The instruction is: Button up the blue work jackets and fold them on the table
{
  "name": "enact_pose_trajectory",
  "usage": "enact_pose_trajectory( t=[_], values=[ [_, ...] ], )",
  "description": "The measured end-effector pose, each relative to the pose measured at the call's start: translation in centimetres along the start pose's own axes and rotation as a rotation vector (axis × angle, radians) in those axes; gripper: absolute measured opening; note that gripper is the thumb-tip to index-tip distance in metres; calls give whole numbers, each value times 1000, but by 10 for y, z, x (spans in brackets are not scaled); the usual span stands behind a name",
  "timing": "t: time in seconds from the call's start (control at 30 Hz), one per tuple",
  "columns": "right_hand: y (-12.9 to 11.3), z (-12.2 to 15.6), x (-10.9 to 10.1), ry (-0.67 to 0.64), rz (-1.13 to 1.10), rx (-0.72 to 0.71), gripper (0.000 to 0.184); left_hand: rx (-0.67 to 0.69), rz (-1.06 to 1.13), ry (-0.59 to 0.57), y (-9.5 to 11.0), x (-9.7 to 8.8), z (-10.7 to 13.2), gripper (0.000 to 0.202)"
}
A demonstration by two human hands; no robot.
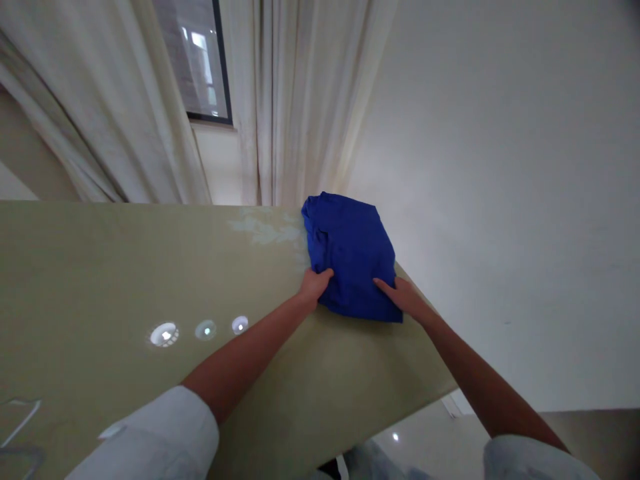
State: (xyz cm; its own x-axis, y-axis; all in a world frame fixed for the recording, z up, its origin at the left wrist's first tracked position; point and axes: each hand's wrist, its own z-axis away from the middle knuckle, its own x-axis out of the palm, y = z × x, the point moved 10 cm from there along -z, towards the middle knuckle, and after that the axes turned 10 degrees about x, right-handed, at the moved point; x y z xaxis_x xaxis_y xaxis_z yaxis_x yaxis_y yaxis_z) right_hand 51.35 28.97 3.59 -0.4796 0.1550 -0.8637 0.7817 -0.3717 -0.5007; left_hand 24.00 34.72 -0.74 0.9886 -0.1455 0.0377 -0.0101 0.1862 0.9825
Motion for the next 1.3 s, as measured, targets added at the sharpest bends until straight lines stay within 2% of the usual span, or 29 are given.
enact_pose_trajectory(
  t=[0.03,0.13,0.17,0.2,0.23,0.3,0.33,0.37,0.4,0.43,0.47,0.5,0.57,0.6,0.67,0.73,0.77,0.83,0.9,0.97,1.03,1.1,1.17,1.23,1.3],
  values=[
    [-19,16,16,-90,-28,-51,53,-25,-40,41,5,-33,-2,44],
    [-84,73,62,-498,-115,-295,53,-77,-134,123,24,-146,-8,36],
    [-101,88,67,-586,-132,-381,53,-92,-183,140,31,-186,-10,32],
    [-113,94,66,-610,-140,-440,52,-116,-297,117,37,-223,-11,28],
    [-120,90,59,-567,-143,-466,52,-111,-433,121,46,-260,-12,24],
    [-119,56,32,-336,-164,-423,52,-58,-774,175,71,-323,-12,23],
    [-112,32,19,-206,-183,-367,52,-22,-962,253,85,-347,-8,27],
    [-103,9,9,-93,-208,-301,52,28,-1141,352,101,-362,-2,32],
    [-94,-15,5,-10,-237,-229,54,95,-1295,455,116,-367,8,39],
    [-86,-36,7,31,-268,-165,60,181,-1407,526,126,-360,19,47],
    [-80,-54,15,39,-306,-113,69,285,-1473,530,129,-343,29,54],
    [-79,-69,28,15,-346,-80,79,395,-1498,462,125,-317,38,60],
    [-88,-87,61,-74,-415,-79,90,562,-1456,137,95,-254,54,71],
    [-97,-91,76,-110,-439,-111,92,601,-1433,-15,76,-226,64,79],
    [-117,-89,98,-118,-469,-205,96,648,-1431,-138,48,-194,80,96],
    [-135,-79,109,-74,-490,-306,99,690,-1444,-167,33,-187,86,97],
    [-143,-72,115,-59,-496,-343,99,713,-1450,-172,30,-191,85,92],
    [-158,-59,129,-61,-482,-381,97,741,-1469,-189,30,-212,77,83],
    [-179,-48,149,-90,-455,-385,92,723,-1504,-180,34,-247,65,81],
    [-213,-38,175,-126,-442,-386,89,646,-1549,-121,40,-294,51,78],
    [-262,-31,207,-171,-450,-397,86,531,-1599,-4,46,-345,41,72],
    [-322,-25,243,-226,-479,-391,87,391,-1650,160,52,-396,37,69],
    [-386,-20,279,-300,-539,-364,92,255,-1667,326,57,-437,36,69],
    [-446,-13,310,-404,-619,-352,100,184,-1615,409,61,-459,33,76],
    [-492,-4,332,-523,-687,-371,110,210,-1528,396,66,-462,22,86]
  ],
)
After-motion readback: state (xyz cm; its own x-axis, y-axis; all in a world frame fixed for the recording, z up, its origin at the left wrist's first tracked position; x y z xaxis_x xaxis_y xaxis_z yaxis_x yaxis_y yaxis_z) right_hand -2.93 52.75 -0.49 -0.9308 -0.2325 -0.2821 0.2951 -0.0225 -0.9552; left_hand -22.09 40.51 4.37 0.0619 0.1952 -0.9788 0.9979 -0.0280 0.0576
